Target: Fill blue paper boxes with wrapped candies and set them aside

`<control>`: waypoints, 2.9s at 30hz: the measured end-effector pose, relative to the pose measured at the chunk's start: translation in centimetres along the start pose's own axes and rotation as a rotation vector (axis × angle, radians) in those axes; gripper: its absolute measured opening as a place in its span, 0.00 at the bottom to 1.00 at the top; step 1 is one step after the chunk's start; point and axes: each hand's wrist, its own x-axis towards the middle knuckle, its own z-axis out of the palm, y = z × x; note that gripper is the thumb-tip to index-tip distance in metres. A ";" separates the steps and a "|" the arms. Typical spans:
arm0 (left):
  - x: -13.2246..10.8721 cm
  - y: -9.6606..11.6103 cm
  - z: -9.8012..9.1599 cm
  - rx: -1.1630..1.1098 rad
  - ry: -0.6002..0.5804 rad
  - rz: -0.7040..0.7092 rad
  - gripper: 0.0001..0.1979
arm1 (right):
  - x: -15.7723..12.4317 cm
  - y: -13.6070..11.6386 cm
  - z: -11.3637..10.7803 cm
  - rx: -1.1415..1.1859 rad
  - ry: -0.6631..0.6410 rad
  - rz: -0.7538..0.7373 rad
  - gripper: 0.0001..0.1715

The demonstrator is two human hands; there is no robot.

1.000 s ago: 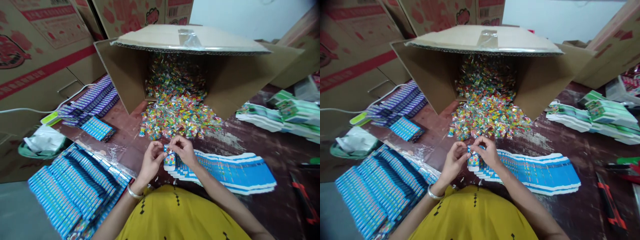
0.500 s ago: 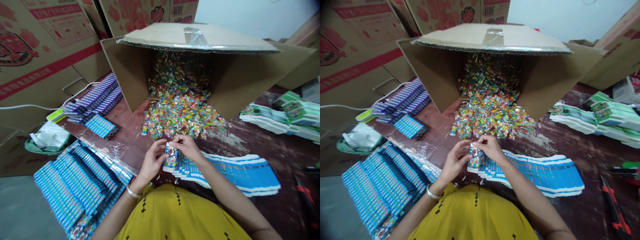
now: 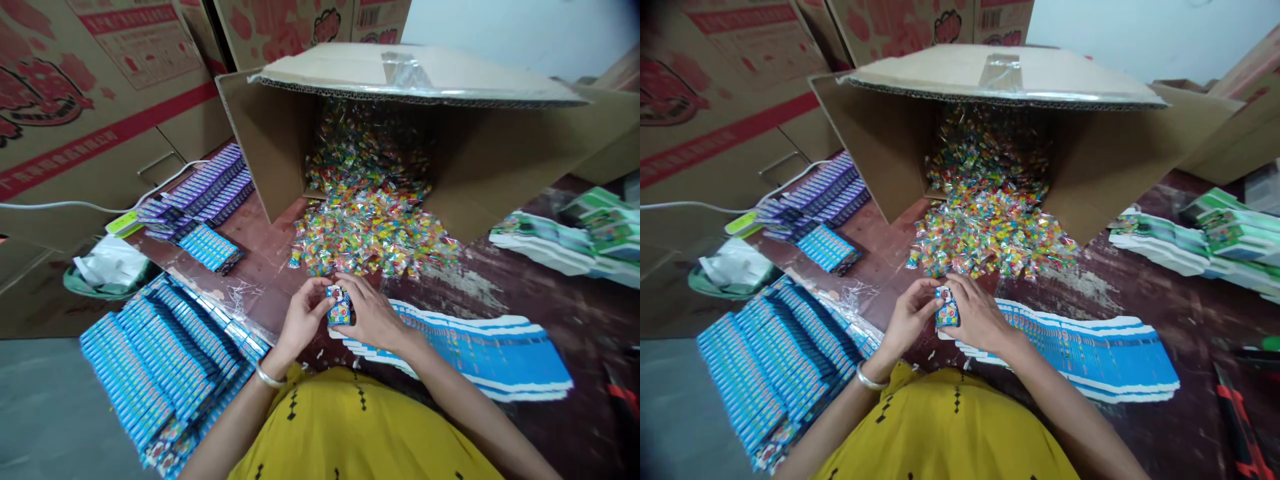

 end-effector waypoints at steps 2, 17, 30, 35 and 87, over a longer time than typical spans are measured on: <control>0.1 0.2 -0.9 0.113 -0.050 -0.021 0.15 | 0.0 -0.1 -0.3 0.029 -0.080 -0.039 0.49; -2.3 -1.6 -5.3 -0.204 0.086 -0.315 0.12 | 6.7 5.9 1.1 -0.404 0.203 0.195 0.20; -1.6 -1.5 -4.6 -0.224 0.270 -0.216 0.15 | 10.8 4.6 -0.3 -0.028 0.294 -0.028 0.08; -1.3 -2.1 -4.3 0.000 0.175 -0.136 0.18 | 8.7 2.9 -2.2 0.360 0.242 0.046 0.08; -1.4 1.1 -0.6 -0.032 0.102 0.029 0.22 | 4.8 1.3 0.1 0.695 0.081 0.160 0.15</control>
